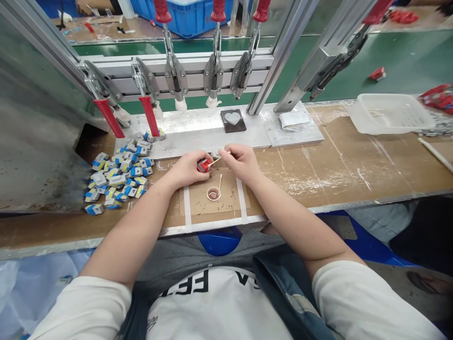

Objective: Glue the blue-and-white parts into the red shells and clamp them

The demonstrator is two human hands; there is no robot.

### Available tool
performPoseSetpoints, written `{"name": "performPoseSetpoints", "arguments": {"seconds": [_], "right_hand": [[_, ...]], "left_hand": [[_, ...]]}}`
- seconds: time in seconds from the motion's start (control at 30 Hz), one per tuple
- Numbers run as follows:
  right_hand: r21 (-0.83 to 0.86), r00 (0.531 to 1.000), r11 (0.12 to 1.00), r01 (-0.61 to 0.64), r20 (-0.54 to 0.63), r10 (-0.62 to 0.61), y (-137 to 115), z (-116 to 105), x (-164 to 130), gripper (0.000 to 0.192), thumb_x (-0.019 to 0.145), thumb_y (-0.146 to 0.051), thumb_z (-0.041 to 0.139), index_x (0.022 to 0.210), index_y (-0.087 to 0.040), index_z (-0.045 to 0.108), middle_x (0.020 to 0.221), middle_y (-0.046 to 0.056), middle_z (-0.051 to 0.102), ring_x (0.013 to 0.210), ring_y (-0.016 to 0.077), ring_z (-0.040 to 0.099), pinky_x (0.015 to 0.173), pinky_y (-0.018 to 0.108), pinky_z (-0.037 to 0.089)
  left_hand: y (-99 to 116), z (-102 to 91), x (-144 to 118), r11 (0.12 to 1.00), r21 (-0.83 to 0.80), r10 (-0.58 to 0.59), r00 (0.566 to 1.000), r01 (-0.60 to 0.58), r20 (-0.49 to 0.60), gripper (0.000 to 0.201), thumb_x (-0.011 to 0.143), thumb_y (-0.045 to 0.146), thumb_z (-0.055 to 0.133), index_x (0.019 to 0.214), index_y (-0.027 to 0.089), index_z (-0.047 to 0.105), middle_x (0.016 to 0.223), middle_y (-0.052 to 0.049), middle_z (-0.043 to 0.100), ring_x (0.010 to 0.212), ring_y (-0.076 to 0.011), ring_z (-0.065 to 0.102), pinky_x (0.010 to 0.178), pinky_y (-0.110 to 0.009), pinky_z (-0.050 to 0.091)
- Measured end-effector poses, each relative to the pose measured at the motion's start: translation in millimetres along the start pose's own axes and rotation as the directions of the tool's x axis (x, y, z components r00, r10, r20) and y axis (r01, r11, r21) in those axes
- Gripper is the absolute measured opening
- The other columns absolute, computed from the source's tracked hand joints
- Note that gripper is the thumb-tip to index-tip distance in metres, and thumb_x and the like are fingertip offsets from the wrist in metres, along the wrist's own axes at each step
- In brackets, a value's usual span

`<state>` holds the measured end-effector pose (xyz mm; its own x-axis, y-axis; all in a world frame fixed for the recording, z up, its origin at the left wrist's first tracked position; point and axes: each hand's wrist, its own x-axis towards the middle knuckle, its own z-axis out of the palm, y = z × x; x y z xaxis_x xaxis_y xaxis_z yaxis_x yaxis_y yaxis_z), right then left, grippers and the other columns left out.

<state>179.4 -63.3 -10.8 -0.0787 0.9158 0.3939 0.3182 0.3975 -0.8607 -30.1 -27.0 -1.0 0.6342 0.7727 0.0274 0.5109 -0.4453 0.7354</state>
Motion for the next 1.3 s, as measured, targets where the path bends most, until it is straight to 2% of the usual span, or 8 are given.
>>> {"name": "performPoseSetpoints", "arguments": {"seconds": [0.43,0.7,0.97,1.3], "right_hand": [[-0.034,1.0,0.999,-0.028,0.014,0.028,3.2,7.0,1.4,0.055,0.096,-0.063,0.058,0.062,-0.022,0.042,0.06,-0.004,0.037,0.06,0.0118,0.033,0.06,0.029,0.028],[-0.115,0.999,0.993,0.014,-0.036,-0.018,6.4,4.6,1.6,0.047,0.1,-0.052,0.057,0.065,-0.021,0.048,0.06,-0.004,0.041,0.06,0.0121,0.036,0.061,0.03,0.029],[-0.248,0.997,0.966,0.066,-0.011,-0.071,2.2,-0.1,1.5,0.047,0.098,-0.041,0.059,0.062,-0.023,0.034,0.058,-0.004,0.037,0.06,0.0125,0.034,0.062,0.032,0.027],[-0.072,0.991,0.994,0.08,0.113,-0.071,-2.3,-0.4,1.8,0.047,0.099,-0.047,0.058,0.063,-0.022,0.043,0.058,-0.005,0.038,0.059,0.0112,0.034,0.06,0.029,0.028]], "left_hand": [[0.4,2.2,1.6,0.997,0.074,0.0,1.0,-0.002,0.017,0.026,0.071,0.022,0.068,0.096,0.02,0.072,0.089,0.001,0.072,0.081,-0.0192,0.064,0.077,-0.03,0.047],[2.5,0.7,1.6,0.997,0.082,0.009,1.0,-0.011,0.025,0.029,0.071,0.022,0.068,0.1,0.02,0.072,0.093,0.0,0.073,0.085,-0.0202,0.065,0.079,-0.031,0.047],[-1.2,3.1,2.4,0.994,0.102,0.027,1.0,-0.028,0.015,0.031,0.07,0.021,0.069,0.101,0.02,0.071,0.094,-0.001,0.073,0.086,-0.0212,0.065,0.08,-0.032,0.048],[-2.3,4.2,2.8,0.99,0.129,0.054,0.998,-0.056,0.02,0.018,0.071,0.019,0.068,0.089,0.02,0.065,0.087,0.0,0.067,0.08,-0.0193,0.06,0.075,-0.031,0.045]]}}
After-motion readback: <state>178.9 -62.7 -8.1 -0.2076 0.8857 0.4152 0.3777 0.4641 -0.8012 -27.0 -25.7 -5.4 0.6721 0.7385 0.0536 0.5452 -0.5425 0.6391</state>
